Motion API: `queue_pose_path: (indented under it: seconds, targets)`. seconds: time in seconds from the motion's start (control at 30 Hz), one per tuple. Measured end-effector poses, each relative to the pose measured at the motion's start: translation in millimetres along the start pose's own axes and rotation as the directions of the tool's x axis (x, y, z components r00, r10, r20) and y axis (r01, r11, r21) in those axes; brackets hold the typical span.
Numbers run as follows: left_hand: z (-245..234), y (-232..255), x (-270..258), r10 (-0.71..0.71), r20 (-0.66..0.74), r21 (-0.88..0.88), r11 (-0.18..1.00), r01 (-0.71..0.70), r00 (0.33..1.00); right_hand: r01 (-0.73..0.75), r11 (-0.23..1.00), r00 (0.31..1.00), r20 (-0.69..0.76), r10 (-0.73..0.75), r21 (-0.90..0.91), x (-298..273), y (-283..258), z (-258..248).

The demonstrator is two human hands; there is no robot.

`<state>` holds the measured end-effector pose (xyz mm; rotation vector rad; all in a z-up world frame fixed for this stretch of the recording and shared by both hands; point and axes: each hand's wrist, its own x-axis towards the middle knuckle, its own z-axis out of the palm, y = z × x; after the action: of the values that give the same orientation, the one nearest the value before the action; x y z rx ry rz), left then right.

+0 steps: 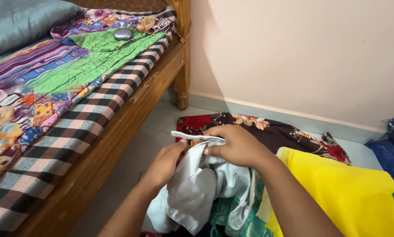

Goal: Inspecting a pair of light-colored trousers for quality or preparation on a bed.

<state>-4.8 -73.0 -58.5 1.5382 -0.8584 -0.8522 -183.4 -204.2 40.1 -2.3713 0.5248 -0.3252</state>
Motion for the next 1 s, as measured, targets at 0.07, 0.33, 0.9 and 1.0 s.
queue_pose_path:
  seconds: [0.07,0.33,0.9,1.0]
  targets:
    - [-5.0,0.3,-0.5,-0.044,-0.024,0.271,0.961,0.049,0.999,-0.047,0.999,0.999,-0.021,0.047,0.003,-2.1,-5.9,-2.4]
    - [-28.1,-91.6,51.0,-0.289,-0.154,0.653,0.688,0.317,0.945,-0.095,0.992,0.979,-0.174,0.108,0.081,-3.4,-9.5,-12.0]
    - [-37.5,-97.7,53.1,-0.495,-0.126,-0.122,0.868,0.482,0.86,0.033,0.97,0.983,-0.182,0.012,0.242,-1.0,0.4,-11.8]
    - [-26.9,-10.9,21.0,-0.421,-0.074,-0.388,0.847,0.363,0.904,-0.231,0.971,0.969,-0.074,0.235,0.065,-4.8,-1.8,-13.8]
